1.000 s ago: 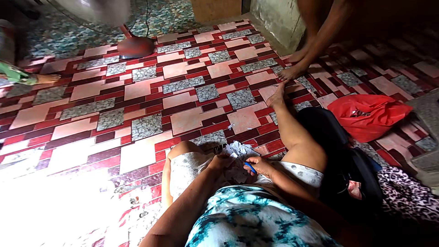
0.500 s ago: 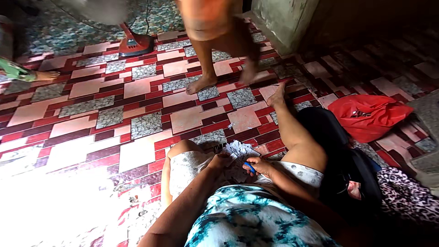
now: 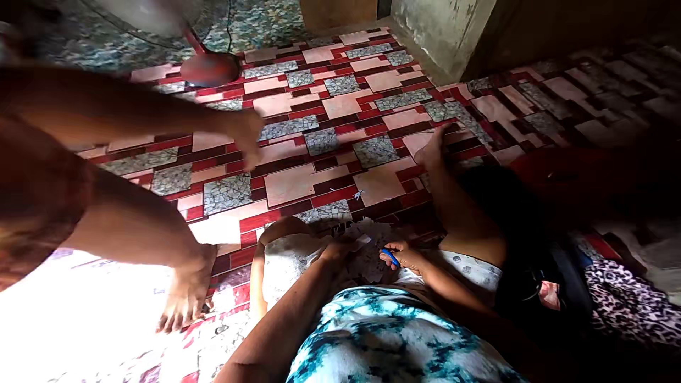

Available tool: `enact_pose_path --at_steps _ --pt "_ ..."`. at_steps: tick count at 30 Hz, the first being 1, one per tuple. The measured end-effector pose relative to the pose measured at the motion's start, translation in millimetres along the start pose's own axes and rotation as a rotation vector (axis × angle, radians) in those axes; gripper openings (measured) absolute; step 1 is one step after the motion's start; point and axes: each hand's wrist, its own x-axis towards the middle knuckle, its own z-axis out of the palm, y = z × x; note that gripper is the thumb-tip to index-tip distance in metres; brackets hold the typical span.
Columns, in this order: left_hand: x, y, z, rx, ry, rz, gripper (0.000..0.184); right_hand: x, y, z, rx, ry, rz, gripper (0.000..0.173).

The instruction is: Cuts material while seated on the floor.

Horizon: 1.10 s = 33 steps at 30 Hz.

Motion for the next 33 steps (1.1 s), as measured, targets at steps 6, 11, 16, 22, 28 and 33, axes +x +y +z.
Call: enact_pose_path --at_steps 6,11,16,22,28,33 --pt "1 -6 -6 0.135 -0.037 0.059 0.032 -4 -4 -4 -0.239 0.024 -0.105 0.028" --pt "2 -3 2 0.084 0.040 0.047 0.028 -5 -6 0 -0.060 0.011 0.103 0.036" --pt "3 -5 3 0.047 0.048 0.041 0.026 -2 -5 1 -0.036 -0.046 0.102 0.033" --pt "2 -4 4 -0.003 0.069 0.043 0.024 -5 -7 1 -0.047 -0.064 0.090 0.031" --pt "-2 0 6 0.023 0.036 0.013 0.021 -3 -6 1 -0.049 -0.052 0.069 0.028" --pt "-1 0 6 0.012 0.035 0.008 0.021 -5 -7 -1 -0.024 -0.008 0.029 0.026"
